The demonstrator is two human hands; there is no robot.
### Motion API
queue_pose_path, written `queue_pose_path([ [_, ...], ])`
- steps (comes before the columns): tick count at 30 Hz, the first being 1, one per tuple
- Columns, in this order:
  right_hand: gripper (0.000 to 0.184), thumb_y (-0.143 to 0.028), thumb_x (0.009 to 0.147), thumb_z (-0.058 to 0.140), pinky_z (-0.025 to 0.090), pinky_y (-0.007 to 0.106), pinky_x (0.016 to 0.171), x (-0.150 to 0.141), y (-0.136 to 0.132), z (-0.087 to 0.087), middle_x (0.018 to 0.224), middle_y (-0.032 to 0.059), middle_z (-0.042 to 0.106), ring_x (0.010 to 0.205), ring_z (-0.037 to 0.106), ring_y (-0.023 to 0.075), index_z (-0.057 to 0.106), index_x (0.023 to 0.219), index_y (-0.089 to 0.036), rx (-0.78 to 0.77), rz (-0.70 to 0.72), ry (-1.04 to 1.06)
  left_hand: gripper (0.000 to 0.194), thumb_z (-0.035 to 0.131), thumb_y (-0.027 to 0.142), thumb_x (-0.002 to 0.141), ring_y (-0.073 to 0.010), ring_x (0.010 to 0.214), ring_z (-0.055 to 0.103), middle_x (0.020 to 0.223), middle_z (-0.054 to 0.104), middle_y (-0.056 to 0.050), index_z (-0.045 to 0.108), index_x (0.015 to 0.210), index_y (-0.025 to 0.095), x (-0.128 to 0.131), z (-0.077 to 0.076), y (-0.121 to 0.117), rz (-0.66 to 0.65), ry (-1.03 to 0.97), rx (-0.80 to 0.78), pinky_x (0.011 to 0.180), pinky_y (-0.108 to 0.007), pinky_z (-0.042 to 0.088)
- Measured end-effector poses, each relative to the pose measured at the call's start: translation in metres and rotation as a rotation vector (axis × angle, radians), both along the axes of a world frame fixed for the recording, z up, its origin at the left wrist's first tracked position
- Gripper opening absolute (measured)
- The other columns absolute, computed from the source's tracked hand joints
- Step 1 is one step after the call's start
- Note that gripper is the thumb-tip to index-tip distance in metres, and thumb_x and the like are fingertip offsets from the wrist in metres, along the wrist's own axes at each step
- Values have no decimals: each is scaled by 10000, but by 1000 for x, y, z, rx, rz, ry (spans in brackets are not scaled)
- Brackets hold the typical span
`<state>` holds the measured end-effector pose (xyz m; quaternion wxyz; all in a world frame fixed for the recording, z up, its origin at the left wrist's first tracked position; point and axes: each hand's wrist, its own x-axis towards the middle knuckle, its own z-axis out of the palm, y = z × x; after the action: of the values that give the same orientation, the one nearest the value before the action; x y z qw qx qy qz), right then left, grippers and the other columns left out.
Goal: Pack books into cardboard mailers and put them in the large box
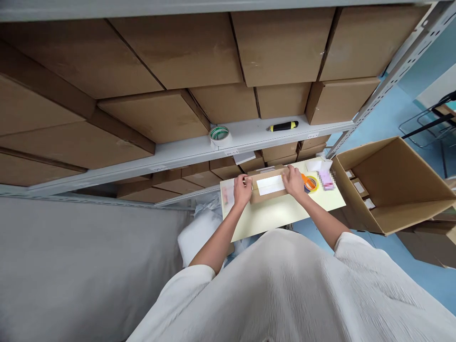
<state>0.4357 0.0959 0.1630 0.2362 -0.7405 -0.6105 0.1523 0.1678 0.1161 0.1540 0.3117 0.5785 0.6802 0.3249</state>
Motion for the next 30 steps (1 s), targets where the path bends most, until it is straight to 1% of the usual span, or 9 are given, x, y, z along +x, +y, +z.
queue_pose_path([
  [2, 574, -567, 1093, 406, 561, 546, 992, 1, -8, -1, 1395, 219, 625, 1242, 626, 410, 501, 1507, -182, 23, 14, 26, 190, 553, 412, 1094, -245, 1041, 680, 1291, 635, -100, 618, 1214, 279, 0, 1, -4, 26, -27, 33, 961, -399, 535],
  [5, 534, -590, 1092, 388, 574, 520, 944, 2, -26, -14, 1385, 219, 628, 1213, 643, 393, 511, 1424, -190, 3, 32, 53, 82, 573, 299, 1058, -222, 1021, 684, 1249, 624, -83, 585, 1135, 272, -2, -13, -16, 49, -53, 19, 950, -379, 538],
  [7, 500, -595, 1086, 380, 581, 502, 907, 3, -42, -29, 1371, 213, 632, 1157, 665, 372, 508, 1372, -205, -44, 50, 67, 164, 593, 196, 995, -208, 1001, 690, 1224, 615, -69, 562, 1139, 269, -3, -30, -28, 66, -61, -34, 961, -374, 541],
  [11, 446, -608, 1067, 377, 588, 474, 833, 9, -69, -62, 1324, 173, 660, 979, 703, 319, 495, 1303, -248, -225, 76, 98, 375, 626, 118, 900, -187, 927, 697, 1269, 604, -73, 535, 1237, 254, -6, -69, -55, 57, -46, -207, 992, -390, 553],
  [15, 431, -572, 1046, 412, 592, 487, 888, 15, -67, -79, 1159, 139, 731, 958, 721, 320, 512, 1301, -241, -397, 21, 175, 500, 656, 147, 885, -238, 1099, 715, 1262, 643, -104, 519, 1357, 239, -10, -90, -58, 70, -42, -386, 1067, -412, 548],
  [20, 572, -558, 1011, 476, 585, 427, 1037, 15, -26, -68, 1408, 177, 707, 1198, 723, 292, 537, 1460, -208, -426, -141, 443, 528, 566, 286, 1009, -253, 1294, 691, 1500, 613, -178, 452, 1520, 226, -9, -86, -23, 114, -157, -390, 1137, -414, 535],
  [23, 666, -522, 1006, 502, 561, 426, 1109, 12, -8, -57, 1461, 190, 699, 1283, 700, 298, 520, 1578, -181, -443, -150, 577, 615, 537, 389, 1051, -264, 1412, 648, 1601, 572, -171, 368, 1628, 263, -5, -77, -6, 92, -184, -406, 1141, -403, 539],
  [26, 707, -549, 1027, 482, 554, 445, 1132, 8, -7, -51, 1509, 185, 677, 1330, 678, 302, 494, 1644, -202, -447, -117, 644, 702, 509, 495, 1072, -269, 1437, 643, 1652, 548, -161, 286, 1704, 286, -4, -69, -3, 64, -153, -428, 1123, -390, 552],
  [30, 713, -630, 1072, 355, 588, 447, 1086, 8, -15, -45, 1585, 140, 617, 1349, 666, 269, 428, 1688, -281, -439, -112, 674, 762, 398, 660, 1092, -259, 1420, 655, 1678, 540, -141, 232, 1741, 298, -10, -60, -7, 109, -213, -379, 1108, -361, 557],
])
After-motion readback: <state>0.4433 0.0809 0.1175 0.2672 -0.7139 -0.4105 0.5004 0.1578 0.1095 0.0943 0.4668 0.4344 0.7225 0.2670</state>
